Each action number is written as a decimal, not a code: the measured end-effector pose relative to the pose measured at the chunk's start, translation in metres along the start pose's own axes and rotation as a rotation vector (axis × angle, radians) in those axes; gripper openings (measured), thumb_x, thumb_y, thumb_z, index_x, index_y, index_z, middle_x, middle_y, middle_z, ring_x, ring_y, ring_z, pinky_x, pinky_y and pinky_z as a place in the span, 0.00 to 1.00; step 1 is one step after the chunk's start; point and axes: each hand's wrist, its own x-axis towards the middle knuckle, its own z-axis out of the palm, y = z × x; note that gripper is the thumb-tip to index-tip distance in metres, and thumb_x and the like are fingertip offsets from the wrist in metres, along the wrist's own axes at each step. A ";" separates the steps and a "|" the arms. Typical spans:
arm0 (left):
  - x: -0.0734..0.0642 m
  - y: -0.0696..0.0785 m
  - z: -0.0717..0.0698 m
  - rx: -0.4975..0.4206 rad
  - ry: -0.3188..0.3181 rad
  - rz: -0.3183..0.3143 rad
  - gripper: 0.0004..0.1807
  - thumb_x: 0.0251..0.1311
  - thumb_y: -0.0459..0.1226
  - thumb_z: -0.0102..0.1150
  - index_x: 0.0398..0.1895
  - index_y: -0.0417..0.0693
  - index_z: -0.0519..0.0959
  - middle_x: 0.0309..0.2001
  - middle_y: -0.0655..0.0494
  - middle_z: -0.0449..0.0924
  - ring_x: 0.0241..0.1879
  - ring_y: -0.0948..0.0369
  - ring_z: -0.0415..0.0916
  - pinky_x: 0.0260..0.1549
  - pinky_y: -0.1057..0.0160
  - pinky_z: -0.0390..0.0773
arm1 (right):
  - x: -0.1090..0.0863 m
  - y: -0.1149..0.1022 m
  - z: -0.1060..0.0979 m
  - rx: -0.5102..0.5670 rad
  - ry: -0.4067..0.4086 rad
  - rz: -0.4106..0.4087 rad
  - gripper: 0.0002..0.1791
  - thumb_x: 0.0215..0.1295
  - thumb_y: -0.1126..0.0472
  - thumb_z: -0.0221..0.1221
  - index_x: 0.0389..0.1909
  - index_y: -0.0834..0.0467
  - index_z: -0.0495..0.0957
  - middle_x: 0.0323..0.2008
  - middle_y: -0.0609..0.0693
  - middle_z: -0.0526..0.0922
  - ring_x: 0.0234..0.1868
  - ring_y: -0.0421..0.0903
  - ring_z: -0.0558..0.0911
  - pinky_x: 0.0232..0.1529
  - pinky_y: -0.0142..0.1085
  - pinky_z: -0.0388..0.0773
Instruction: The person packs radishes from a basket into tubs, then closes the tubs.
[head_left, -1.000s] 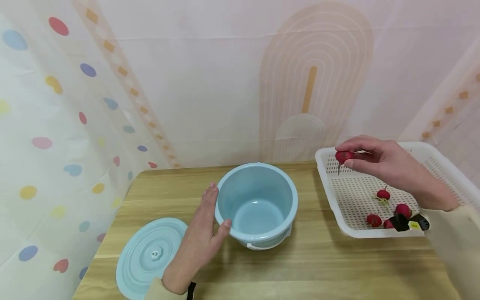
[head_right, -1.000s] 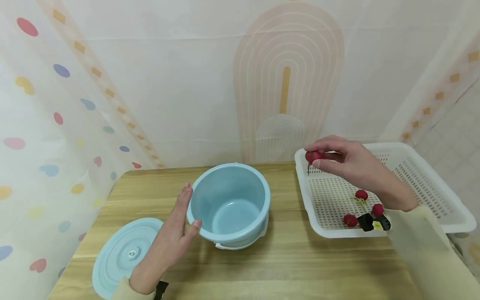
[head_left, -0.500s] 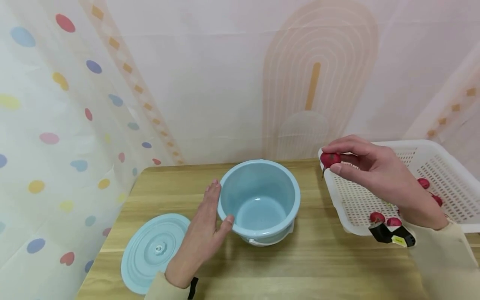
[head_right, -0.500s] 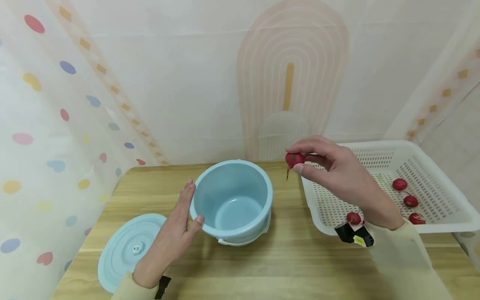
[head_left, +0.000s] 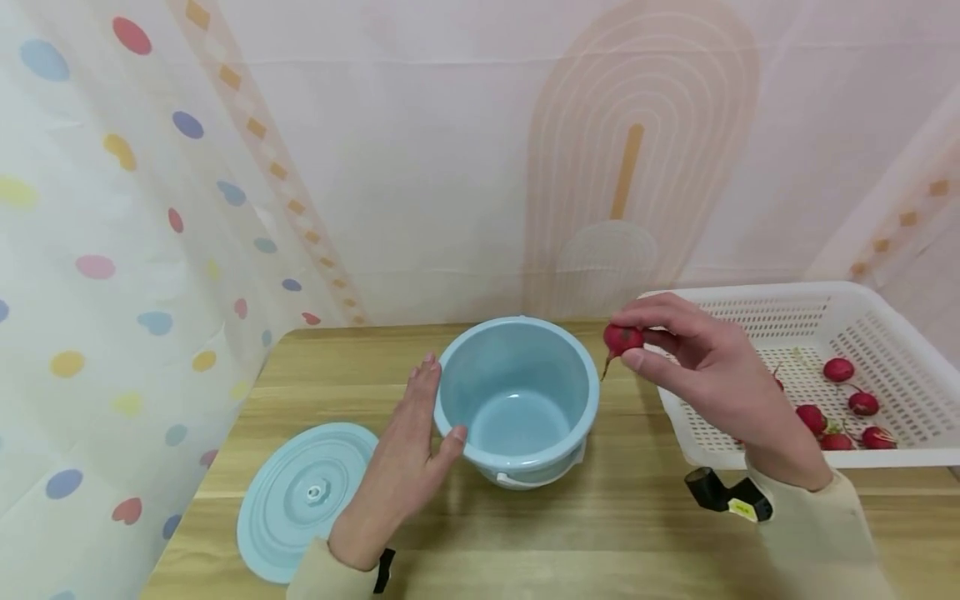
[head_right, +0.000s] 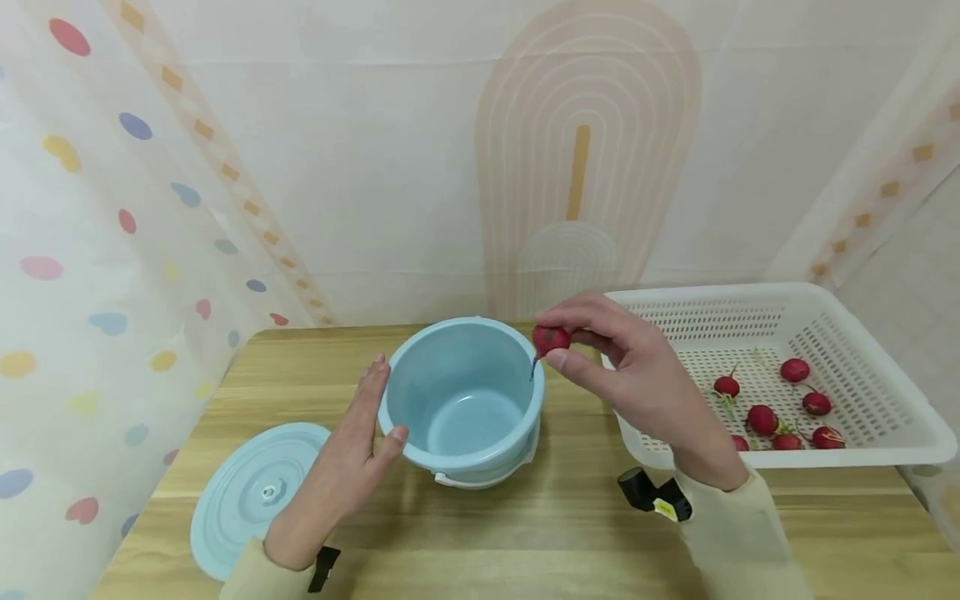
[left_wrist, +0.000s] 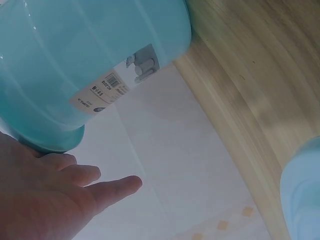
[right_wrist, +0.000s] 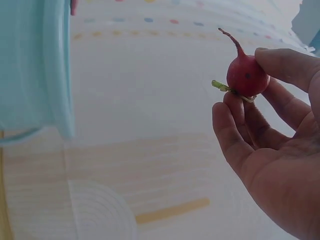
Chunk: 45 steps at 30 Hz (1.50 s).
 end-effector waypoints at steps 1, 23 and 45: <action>0.000 0.000 0.000 0.001 0.000 -0.001 0.44 0.71 0.47 0.54 0.82 0.38 0.51 0.83 0.46 0.47 0.81 0.45 0.46 0.73 0.39 0.57 | 0.000 0.002 0.003 -0.003 -0.006 -0.007 0.20 0.64 0.80 0.62 0.56 0.68 0.82 0.52 0.55 0.81 0.48 0.46 0.85 0.52 0.30 0.82; 0.000 0.000 0.002 -0.014 0.003 0.010 0.43 0.73 0.49 0.52 0.83 0.39 0.49 0.83 0.46 0.47 0.81 0.44 0.46 0.74 0.39 0.57 | -0.002 0.038 0.053 -0.299 -0.176 -0.054 0.16 0.67 0.68 0.67 0.54 0.53 0.85 0.49 0.40 0.84 0.48 0.40 0.80 0.49 0.36 0.81; 0.000 -0.002 0.000 -0.003 -0.013 -0.005 0.43 0.73 0.45 0.54 0.83 0.39 0.48 0.83 0.44 0.46 0.80 0.42 0.46 0.73 0.37 0.57 | 0.012 0.059 0.070 -0.668 -0.394 -0.059 0.14 0.72 0.59 0.64 0.55 0.56 0.85 0.59 0.51 0.85 0.62 0.49 0.82 0.64 0.50 0.77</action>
